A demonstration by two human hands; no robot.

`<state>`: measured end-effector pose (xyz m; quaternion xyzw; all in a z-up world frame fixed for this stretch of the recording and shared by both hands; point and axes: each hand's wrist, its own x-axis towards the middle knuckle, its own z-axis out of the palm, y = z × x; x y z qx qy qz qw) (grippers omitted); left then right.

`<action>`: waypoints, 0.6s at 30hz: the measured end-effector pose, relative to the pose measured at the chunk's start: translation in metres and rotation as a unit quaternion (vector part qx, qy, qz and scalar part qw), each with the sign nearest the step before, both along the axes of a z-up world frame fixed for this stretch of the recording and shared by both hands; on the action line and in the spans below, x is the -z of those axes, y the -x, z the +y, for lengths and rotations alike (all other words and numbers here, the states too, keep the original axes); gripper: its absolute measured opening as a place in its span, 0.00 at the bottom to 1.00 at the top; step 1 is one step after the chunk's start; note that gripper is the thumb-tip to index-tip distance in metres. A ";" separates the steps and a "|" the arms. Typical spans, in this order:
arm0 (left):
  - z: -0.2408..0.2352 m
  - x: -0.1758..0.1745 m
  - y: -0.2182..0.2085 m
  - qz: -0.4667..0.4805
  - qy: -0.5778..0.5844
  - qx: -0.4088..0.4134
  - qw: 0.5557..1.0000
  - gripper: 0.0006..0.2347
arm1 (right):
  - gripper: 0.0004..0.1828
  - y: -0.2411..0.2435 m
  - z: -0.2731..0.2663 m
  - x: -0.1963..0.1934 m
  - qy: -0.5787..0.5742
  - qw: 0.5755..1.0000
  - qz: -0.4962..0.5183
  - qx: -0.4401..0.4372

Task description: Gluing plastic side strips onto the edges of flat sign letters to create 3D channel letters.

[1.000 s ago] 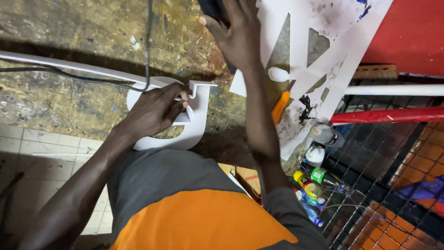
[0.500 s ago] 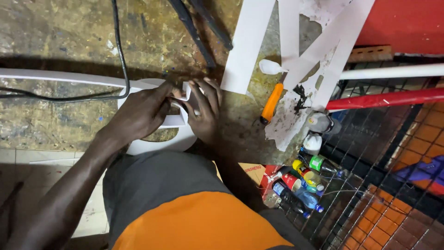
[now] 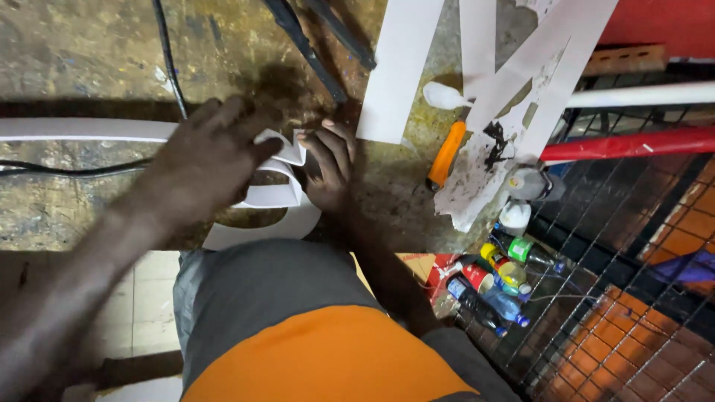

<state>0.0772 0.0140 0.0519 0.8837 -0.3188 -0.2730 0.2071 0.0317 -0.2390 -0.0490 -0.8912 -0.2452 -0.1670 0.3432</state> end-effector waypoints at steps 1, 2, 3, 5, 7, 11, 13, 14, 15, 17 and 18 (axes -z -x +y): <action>0.002 0.010 -0.003 0.005 0.001 0.002 1.000 0.31 | 0.18 0.005 0.000 0.002 0.001 1.000 0.005 0.002; 0.006 0.020 -0.010 0.006 0.043 0.030 0.999 0.24 | 0.15 0.003 0.003 0.007 -0.010 1.000 -0.021 0.018; 0.011 0.030 -0.018 0.006 0.084 0.057 0.995 0.17 | 0.13 0.001 0.006 0.011 -0.022 0.998 -0.046 0.035; 0.009 0.041 -0.028 0.034 0.068 0.082 0.994 0.20 | 0.12 -0.004 0.004 0.010 -0.018 0.999 -0.039 0.023; 0.003 0.039 -0.032 0.073 0.057 0.109 0.990 0.23 | 0.12 0.001 0.005 0.009 -0.009 1.000 -0.020 0.012; -0.004 0.031 -0.039 0.116 -0.059 0.146 0.981 0.21 | 0.10 -0.002 0.007 0.017 -0.027 0.997 -0.057 0.048; -0.005 0.038 -0.034 0.072 -0.095 0.203 0.972 0.20 | 0.13 0.001 0.001 0.017 -0.020 0.998 -0.054 0.038; -0.006 0.042 -0.033 0.069 -0.087 0.205 0.972 0.17 | 0.11 0.002 -0.001 0.016 -0.013 0.999 -0.026 0.025; -0.006 0.045 -0.031 0.066 -0.079 0.207 0.973 0.14 | 0.11 0.003 -0.004 0.014 -0.007 1.000 0.003 0.013; -0.005 0.045 -0.028 0.044 -0.074 0.213 0.973 0.16 | 0.10 0.002 -0.004 0.017 -0.002 1.000 -0.010 0.013; -0.005 0.045 -0.027 0.019 -0.069 0.218 0.973 0.18 | 0.09 0.001 -0.004 0.018 0.004 1.000 -0.026 0.013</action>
